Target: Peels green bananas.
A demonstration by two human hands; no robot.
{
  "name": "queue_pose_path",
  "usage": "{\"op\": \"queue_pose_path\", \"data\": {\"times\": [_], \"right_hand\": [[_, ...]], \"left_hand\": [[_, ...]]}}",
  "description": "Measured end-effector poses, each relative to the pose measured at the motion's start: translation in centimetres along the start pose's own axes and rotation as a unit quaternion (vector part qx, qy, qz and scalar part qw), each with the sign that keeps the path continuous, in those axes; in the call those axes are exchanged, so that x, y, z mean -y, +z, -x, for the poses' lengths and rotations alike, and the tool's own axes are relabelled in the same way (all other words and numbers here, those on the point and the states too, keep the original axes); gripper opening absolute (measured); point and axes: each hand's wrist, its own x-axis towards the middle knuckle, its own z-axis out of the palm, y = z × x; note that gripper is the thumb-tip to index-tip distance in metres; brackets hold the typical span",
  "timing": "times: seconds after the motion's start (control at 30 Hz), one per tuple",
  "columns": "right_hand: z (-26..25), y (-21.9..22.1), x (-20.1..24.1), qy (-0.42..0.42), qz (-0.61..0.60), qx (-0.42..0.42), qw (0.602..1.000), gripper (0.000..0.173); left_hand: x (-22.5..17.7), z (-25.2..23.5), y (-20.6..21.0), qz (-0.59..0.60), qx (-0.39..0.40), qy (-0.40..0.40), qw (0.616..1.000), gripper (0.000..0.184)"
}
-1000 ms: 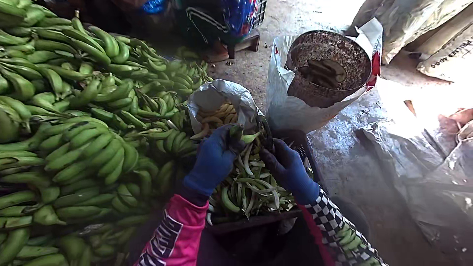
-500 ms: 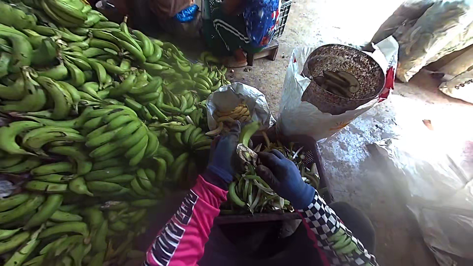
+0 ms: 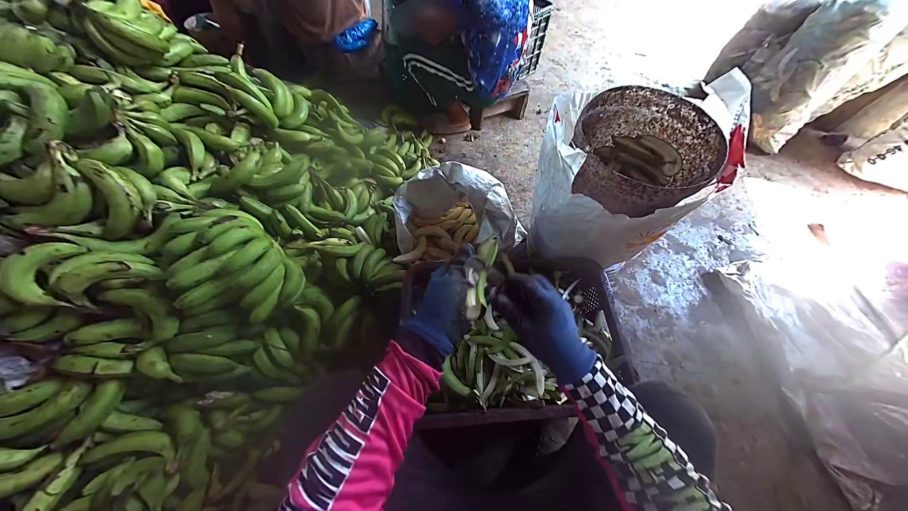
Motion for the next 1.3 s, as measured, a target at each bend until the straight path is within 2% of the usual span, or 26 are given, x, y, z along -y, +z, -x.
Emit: {"op": "queue_pose_path", "data": {"times": [0.1,0.17,0.27,0.33,0.4,0.47,0.57,0.63,0.73,0.8,0.93,1.03,1.1,1.17,1.23,1.3], "right_hand": [[-1.4,-0.7,-1.3,0.035,0.099,-0.111,0.988,0.038],[-1.6,-1.3,-1.3,0.065,0.109,-0.115,0.985,0.042],[-1.9,-1.9,-1.6,0.099,0.103,-0.098,0.985,0.047],[-2.4,-2.8,-2.6,0.142,0.071,-0.083,0.984,0.055],[-2.5,-3.5,-3.5,0.148,0.030,-0.083,0.985,0.062],[-1.7,-3.2,-2.7,0.115,-0.035,-0.070,0.990,0.058],[-0.1,-1.5,-0.1,0.053,-0.136,0.017,0.989,0.050],[0.8,-0.2,1.2,0.018,-0.160,0.065,0.985,0.051],[1.0,0.9,1.1,0.008,-0.120,0.072,0.990,0.051],[0.1,0.4,0.0,0.018,-0.064,0.021,0.998,0.047],[-1.9,-2.4,-2.1,0.101,-0.009,-0.077,0.992,0.051],[-1.8,-3.3,-2.2,0.109,-0.033,-0.097,0.989,0.054],[-0.9,-2.8,-1.3,0.090,-0.070,-0.080,0.990,0.053],[0.0,-1.9,0.0,0.065,-0.099,-0.051,0.992,0.054],[0.9,-0.8,1.2,0.024,-0.105,-0.027,0.994,0.054],[1.5,0.0,2.1,-0.003,-0.083,-0.002,0.997,0.056]], "left_hand": [[-0.2,-0.3,0.9,-0.004,0.029,-0.058,0.998,0.050],[-0.7,-0.5,0.9,-0.024,0.046,-0.068,0.996,0.050],[-0.8,-0.5,0.3,-0.034,0.084,-0.060,0.994,0.034],[-0.7,-0.4,0.2,-0.023,0.087,-0.050,0.995,0.034],[-0.9,-0.2,0.3,-0.014,0.061,-0.037,0.997,0.039],[-0.7,-0.4,-0.1,-0.020,0.004,-0.012,1.000,0.045],[0.0,-0.8,-0.3,-0.054,-0.103,0.038,0.992,0.050],[0.3,-0.9,-0.7,-0.056,-0.128,0.057,0.989,0.049],[0.2,-0.7,-0.9,0.002,-0.076,0.062,0.995,0.038],[-0.2,-0.3,-0.9,-0.004,0.023,0.021,1.000,0.029],[-0.8,-0.1,-0.3,0.023,0.185,-0.118,0.975,0.033],[-1.1,0.0,0.2,0.057,0.200,-0.109,0.972,0.041],[-0.9,-0.1,0.1,0.037,0.145,-0.048,0.987,0.042],[-0.5,-0.1,0.0,-0.020,0.025,0.023,0.999,0.041],[-0.3,-0.1,-0.2,-0.080,-0.094,0.069,0.990,0.042],[-0.2,-0.2,-0.7,-0.101,-0.155,0.076,0.980,0.049]]}}
